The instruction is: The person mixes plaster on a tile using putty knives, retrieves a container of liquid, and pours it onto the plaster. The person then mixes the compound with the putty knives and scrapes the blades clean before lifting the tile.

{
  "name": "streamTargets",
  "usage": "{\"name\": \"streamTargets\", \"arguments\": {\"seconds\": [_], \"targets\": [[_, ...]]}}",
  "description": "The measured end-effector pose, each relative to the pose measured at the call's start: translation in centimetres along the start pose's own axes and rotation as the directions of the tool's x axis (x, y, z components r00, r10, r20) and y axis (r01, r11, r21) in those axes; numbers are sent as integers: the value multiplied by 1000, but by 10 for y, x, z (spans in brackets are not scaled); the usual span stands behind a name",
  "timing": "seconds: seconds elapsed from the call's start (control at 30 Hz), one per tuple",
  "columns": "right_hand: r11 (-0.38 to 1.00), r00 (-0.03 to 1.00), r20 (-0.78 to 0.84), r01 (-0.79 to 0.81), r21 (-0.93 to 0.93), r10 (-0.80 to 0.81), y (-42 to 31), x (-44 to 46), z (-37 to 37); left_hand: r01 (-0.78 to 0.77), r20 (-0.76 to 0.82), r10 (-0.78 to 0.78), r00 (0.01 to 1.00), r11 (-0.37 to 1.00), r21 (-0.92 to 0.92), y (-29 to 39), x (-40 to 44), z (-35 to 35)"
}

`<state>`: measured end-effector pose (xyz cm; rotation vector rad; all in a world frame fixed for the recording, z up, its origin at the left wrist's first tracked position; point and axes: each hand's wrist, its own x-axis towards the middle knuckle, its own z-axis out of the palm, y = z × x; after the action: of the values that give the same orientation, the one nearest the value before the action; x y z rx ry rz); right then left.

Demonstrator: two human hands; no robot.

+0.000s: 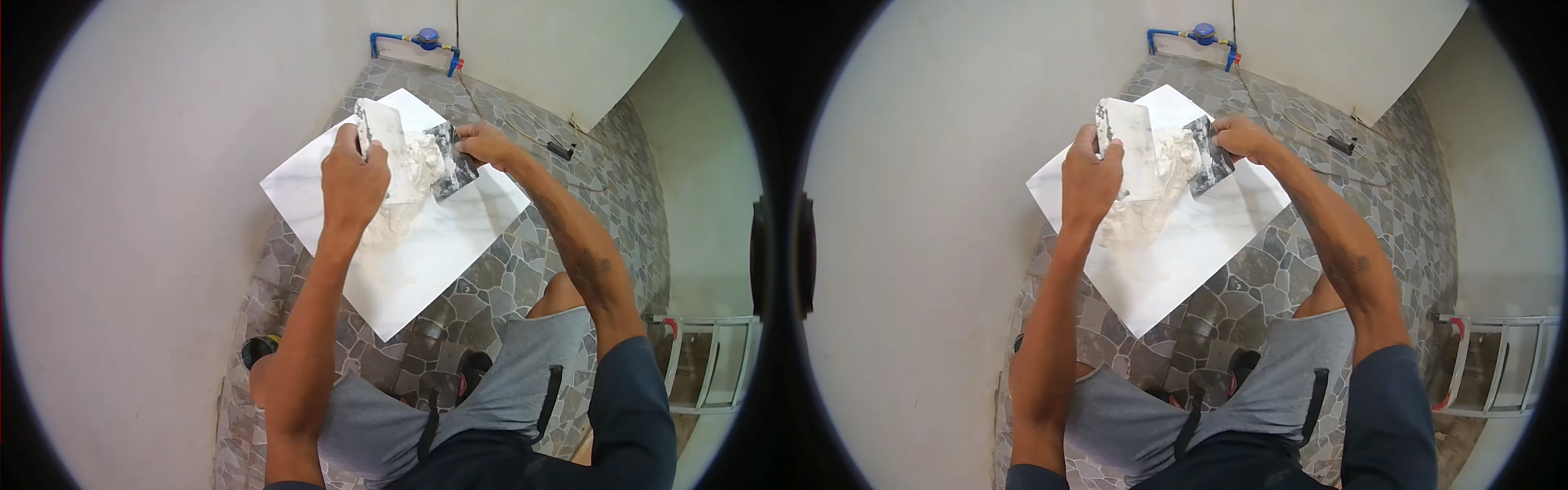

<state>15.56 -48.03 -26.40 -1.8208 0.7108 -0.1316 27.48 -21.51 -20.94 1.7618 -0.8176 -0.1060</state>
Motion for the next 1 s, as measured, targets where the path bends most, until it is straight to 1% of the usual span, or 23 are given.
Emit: {"name": "streamTargets", "arguments": {"seconds": [0.1, 0.13, 0.2, 0.23, 0.27, 0.33, 0.37, 0.47, 0.53, 0.63, 0.67, 0.7, 0.77, 0.9, 0.97, 1.0], "targets": [[995, 998, -15, 58, -77, -59, -38, -25, 14, 1, -16, -1, 1000, 1000, 2, 12, -7, 9], [986, 998, 5, 70, -149, -70, -48, -31, 16, 49, 12, -50, 999, 998, 44, 19, -8, 12], [952, 995, 49, 98, -289, -88, -66, -40, 22, 13, 2, -13, 1000, 999, 42, 14, -10, 27], [949, 996, 29, 94, -300, -90, -74, -44, 28, -6, -4, 7, 1000, 999, 42, 13, -10, 32], [946, 996, 9, 89, -313, -91, -81, -49, 36, 17, 39, -18, 999, 999, 34, 16, -13, 34], [931, 993, -22, 98, -353, -113, -93, -58, 45, -25, -4, 26, 1000, 998, 55, 18, -16, 36], [932, 991, -14, 121, -340, -134, -93, -63, 44, -46, -22, 48, 999, 997, 64, 19, -18, 38], [934, 983, 16, 177, -310, -181, -102, -76, 46, -44, 61, 35, 998, 987, 155, 13, -11, 29], [935, 982, 28, 188, -301, -189, -113, -91, 46, -26, 31, 20, 999, 982, 186, 5, -10, 24], [981, 987, -98, 111, -158, -128, -104, -91, 36, -9, 24, 4, 1000, 983, 182, 0, -11, 18], [972, 993, -86, 55, -228, -76, -100, -85, 28, -17, 21, 13, 1000, 985, 171, 5, -14, 15], [967, 995, -86, 34, -252, -58, -94, -81, 27, -27, 18, 24, 1000, 987, 161, 11, -15, 12], [954, 996, -83, -10, -300, -16, -92, -76, 28, -107, 13, 106, 994, 985, 135, 19, -15, 16], [946, 995, -94, -11, -325, -21, -96, -75, 45, -208, 17, 207, 978, 977, 49, 30, -24, 26], [927, 994, -110, -27, -373, -16, -104, -77, 52, -210, 44, 208, 977, 977, 39, 31, -28, 28], [931, 994, -107, -9, -364, -32, -105, -78, 55, -220, 50, 219, 975, 975, 30, 31, -30, 30]]}}
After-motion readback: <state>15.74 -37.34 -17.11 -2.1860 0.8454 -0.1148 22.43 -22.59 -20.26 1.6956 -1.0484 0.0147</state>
